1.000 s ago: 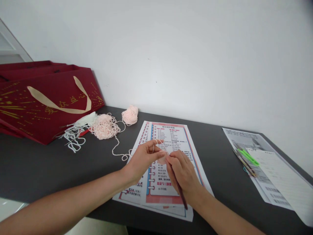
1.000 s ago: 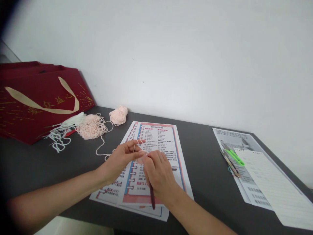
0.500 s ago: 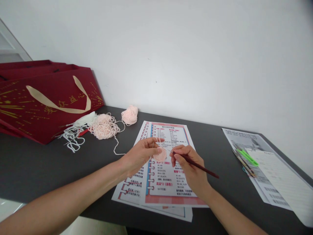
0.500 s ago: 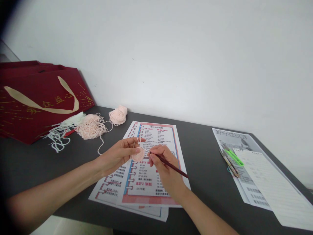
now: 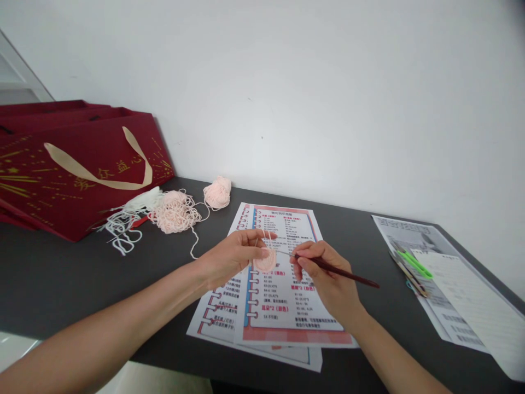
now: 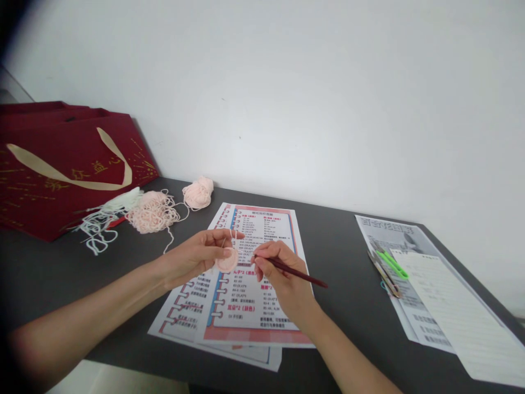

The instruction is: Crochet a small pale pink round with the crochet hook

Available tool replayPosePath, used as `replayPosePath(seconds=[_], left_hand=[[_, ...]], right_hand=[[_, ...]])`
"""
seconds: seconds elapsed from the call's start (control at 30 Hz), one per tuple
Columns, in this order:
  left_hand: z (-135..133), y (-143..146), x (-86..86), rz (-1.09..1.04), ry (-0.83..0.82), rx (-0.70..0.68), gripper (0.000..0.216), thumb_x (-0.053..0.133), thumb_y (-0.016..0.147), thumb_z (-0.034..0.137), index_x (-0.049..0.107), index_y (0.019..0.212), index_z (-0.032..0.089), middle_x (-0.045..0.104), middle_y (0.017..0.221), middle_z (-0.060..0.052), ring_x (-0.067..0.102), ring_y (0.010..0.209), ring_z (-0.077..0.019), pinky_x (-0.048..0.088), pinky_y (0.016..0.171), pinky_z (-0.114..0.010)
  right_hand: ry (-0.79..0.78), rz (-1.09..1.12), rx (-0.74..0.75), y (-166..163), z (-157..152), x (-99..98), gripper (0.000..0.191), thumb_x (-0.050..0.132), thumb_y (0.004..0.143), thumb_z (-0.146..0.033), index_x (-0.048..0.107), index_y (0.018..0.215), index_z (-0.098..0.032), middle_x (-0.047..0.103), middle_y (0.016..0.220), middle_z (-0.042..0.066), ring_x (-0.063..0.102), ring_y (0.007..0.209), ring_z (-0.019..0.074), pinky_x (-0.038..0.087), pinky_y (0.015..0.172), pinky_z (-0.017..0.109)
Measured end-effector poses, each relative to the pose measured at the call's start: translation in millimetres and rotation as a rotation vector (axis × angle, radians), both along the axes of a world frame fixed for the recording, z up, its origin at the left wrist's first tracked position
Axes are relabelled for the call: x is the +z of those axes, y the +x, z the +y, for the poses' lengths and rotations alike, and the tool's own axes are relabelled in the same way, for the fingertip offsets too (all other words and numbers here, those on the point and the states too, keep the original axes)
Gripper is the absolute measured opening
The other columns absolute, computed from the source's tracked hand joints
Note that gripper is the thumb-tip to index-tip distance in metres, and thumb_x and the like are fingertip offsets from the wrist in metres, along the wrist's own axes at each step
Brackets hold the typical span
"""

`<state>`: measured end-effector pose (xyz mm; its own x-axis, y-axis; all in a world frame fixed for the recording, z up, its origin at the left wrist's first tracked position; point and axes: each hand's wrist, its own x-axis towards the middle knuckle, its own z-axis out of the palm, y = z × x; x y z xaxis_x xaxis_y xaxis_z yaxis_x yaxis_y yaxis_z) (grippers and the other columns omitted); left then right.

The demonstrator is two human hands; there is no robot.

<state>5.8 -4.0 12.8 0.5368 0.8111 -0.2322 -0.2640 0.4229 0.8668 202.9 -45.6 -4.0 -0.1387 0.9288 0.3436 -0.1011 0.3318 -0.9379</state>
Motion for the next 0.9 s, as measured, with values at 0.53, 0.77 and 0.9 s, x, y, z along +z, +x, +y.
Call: replayPosePath(seconds=[0.53,0.77,0.9], left_hand=[[3,-6,6.3,-0.051,-0.148,-0.104,0.031,0.071,0.067,0.008,0.066,0.098,0.012,0.063,0.068,0.000,0.058,0.060,-0.0074,0.044,0.060,-0.019],[5,-8,8.6,-0.051,-0.177,-0.155,0.030,0.071,0.067,0.008,0.067,0.096,0.011,0.065,0.067,0.000,0.059,0.059,-0.0089,0.043,0.058,-0.020],[8,-10,7.0,-0.056,-0.189,-0.207,0.032,0.071,0.067,0.008,0.066,0.099,0.010,0.065,0.068,-0.001,0.059,0.059,-0.0083,0.043,0.058,-0.020]], right_hand=[[-0.001,-0.137,0.077,8,-2,6.9,0.003,0.062,0.083,-0.019,0.062,0.081,-0.022,0.061,0.089,0.002,0.057,0.060,0.0105,0.046,0.051,0.026],[-0.061,0.021,0.118,7,1,6.8,0.004,0.064,0.081,-0.018,0.064,0.080,-0.022,0.060,0.084,0.002,0.055,0.056,0.0096,0.045,0.048,0.025],[-0.050,-0.030,0.141,9,-1,10.7,0.003,0.066,0.080,-0.018,0.066,0.081,-0.022,0.062,0.084,0.003,0.053,0.055,0.0092,0.045,0.048,0.025]])
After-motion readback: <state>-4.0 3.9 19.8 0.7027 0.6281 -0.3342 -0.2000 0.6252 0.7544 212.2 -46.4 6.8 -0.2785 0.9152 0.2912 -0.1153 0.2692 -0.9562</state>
